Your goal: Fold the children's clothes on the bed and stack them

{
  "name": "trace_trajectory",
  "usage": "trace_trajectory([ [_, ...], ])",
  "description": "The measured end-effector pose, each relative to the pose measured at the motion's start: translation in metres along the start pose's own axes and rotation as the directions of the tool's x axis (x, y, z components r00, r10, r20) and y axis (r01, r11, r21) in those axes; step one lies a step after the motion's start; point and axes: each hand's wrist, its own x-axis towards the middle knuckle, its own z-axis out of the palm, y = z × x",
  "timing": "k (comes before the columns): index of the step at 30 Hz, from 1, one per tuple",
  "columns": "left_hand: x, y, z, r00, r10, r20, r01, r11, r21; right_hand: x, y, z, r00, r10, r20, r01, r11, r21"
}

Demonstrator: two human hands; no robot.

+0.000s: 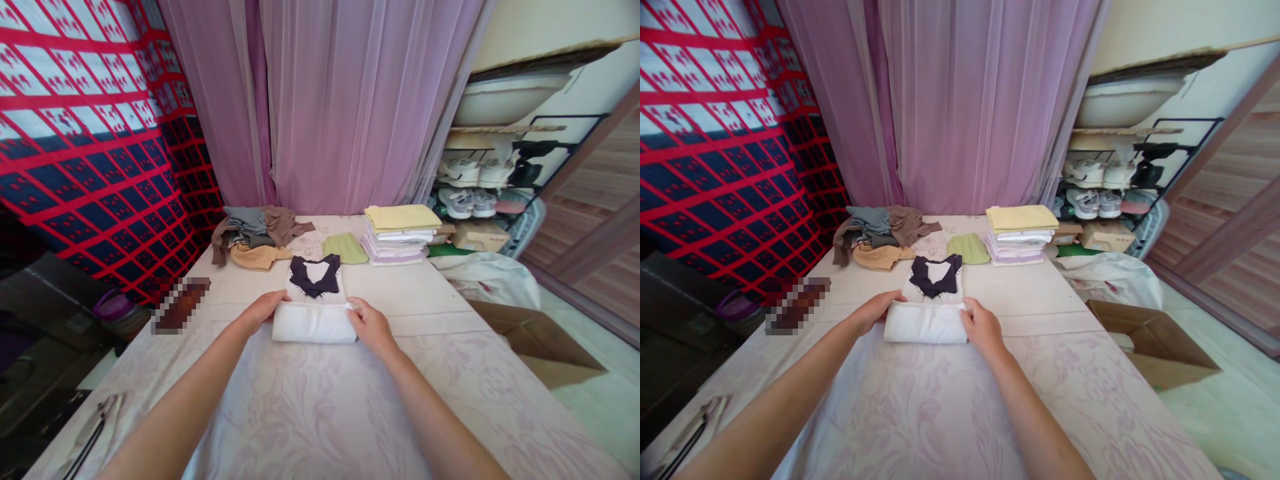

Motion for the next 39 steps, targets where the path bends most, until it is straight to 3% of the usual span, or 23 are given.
trace_trajectory([
  [2,-0.002,-0.008,0.002,1.0,-0.013,0.011,0.014,0.994,-0.108,-0.001,0.003,0.007,0.997,0.017,-0.079,-0.024,0.996,-0.082],
  [5,-0.011,-0.026,0.007,0.992,0.118,0.048,-0.107,0.975,-0.196,-0.005,0.007,0.014,0.991,-0.026,-0.134,0.014,0.996,-0.092],
  [9,-0.013,-0.042,0.018,0.955,0.286,-0.083,-0.29,0.956,-0.04,-0.007,0.007,0.017,0.982,-0.038,-0.187,0.042,0.999,0.019],
  [12,-0.003,-0.041,0.024,0.911,0.359,-0.201,-0.346,0.933,0.102,-0.004,0.004,0.018,0.973,-0.018,-0.23,0.035,0.997,0.072],
  [17,0.017,-0.036,0.025,0.882,0.373,-0.288,-0.319,0.923,0.215,0.005,0.004,0.016,0.965,-0.047,-0.257,0.04,0.999,-0.032],
  [24,0.028,-0.04,0.028,0.893,0.297,-0.338,-0.203,0.936,0.287,0.018,0.013,0.019,0.971,-0.126,-0.202,0.082,0.974,-0.213],
  [28,0.031,-0.037,0.027,0.884,0.312,-0.348,-0.196,0.924,0.329,0.021,0.015,0.021,0.96,-0.149,-0.236,0.092,0.967,-0.237],
  [33,0.037,-0.035,0.024,0.911,0.256,-0.322,-0.118,0.913,0.391,0.025,0.02,0.024,0.977,-0.126,-0.171,0.088,0.973,-0.213],
  [37,0.034,-0.04,0.02,0.916,0.27,-0.298,-0.161,0.925,0.343,0.025,0.024,0.023,0.968,-0.116,-0.224,0.088,0.987,-0.132],
  [39,0.028,-0.041,0.016,0.894,0.319,-0.313,-0.196,0.909,0.367,0.023,0.025,0.018,0.955,-0.142,-0.259,0.118,0.987,-0.108],
])
